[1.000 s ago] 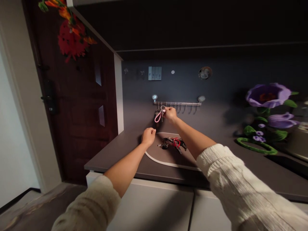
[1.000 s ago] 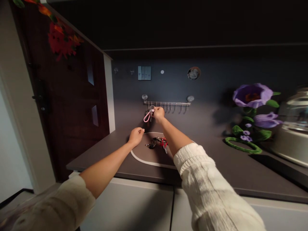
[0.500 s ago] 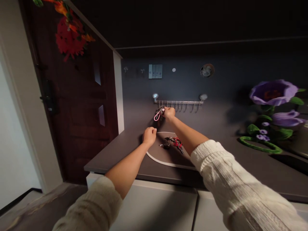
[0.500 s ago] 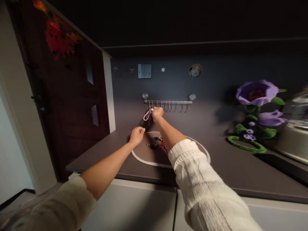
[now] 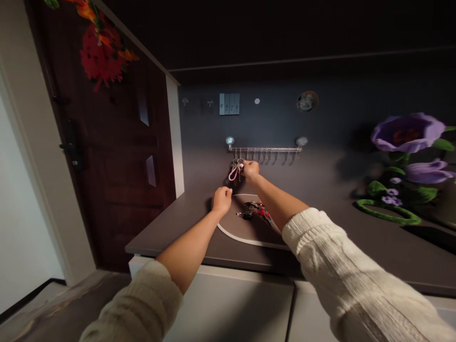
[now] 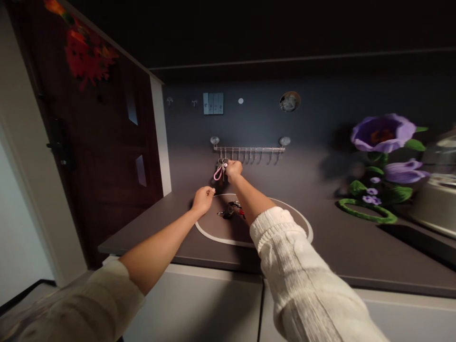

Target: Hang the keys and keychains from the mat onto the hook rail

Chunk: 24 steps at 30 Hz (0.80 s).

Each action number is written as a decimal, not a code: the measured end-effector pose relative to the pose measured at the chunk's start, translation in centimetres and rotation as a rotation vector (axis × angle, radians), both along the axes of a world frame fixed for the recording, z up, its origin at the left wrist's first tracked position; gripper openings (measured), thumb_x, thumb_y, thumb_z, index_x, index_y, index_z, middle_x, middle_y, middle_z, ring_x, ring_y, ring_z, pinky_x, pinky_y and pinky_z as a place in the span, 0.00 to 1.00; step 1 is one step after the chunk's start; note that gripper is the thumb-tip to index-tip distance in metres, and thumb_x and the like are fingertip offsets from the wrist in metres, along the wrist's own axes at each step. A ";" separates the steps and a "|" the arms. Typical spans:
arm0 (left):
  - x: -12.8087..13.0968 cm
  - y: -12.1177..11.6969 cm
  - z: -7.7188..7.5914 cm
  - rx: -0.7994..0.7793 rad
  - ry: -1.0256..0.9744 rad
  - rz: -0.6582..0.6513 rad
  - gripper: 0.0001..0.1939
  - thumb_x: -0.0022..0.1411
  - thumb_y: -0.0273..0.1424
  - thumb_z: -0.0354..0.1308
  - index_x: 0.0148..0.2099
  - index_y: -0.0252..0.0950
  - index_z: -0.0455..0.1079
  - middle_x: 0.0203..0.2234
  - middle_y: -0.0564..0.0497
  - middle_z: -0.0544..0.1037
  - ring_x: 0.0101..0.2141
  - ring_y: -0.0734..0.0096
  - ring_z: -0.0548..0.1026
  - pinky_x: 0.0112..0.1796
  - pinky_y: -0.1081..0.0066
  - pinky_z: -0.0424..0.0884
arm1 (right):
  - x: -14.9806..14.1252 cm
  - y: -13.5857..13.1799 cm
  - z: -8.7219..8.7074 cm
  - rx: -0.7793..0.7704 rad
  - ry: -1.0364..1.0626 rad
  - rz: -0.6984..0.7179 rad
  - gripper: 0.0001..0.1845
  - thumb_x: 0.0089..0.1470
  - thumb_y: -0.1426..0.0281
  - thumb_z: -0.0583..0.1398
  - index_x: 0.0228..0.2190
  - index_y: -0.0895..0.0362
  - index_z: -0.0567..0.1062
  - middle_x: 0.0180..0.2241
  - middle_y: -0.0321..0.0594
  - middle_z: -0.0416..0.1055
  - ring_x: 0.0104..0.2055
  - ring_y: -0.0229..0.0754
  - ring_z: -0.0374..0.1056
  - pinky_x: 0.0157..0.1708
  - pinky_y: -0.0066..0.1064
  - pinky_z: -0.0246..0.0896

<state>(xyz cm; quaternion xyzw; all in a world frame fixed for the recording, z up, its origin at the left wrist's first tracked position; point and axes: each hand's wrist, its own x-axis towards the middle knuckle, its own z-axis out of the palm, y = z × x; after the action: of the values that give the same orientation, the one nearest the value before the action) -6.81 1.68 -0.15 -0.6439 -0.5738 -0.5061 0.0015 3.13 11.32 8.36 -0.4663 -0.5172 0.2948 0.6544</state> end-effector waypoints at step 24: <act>0.4 -1.9 0.4 -0.027 -0.009 -0.285 0.07 0.55 0.28 0.52 0.31 0.32 0.71 0.27 0.51 0.73 0.29 0.75 0.69 0.33 0.74 0.64 | 4.8 -5.5 -1.5 0.148 -0.195 0.211 0.06 0.45 0.71 0.55 0.27 0.60 0.69 0.29 0.37 0.69 0.30 0.33 0.62 0.38 0.28 0.57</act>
<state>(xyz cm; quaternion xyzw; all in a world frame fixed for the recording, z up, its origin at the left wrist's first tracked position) -6.36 -0.22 0.29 -0.7166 -0.4832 -0.4963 -0.0817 7.89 5.80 6.86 -0.3864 -0.6448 0.2764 0.5987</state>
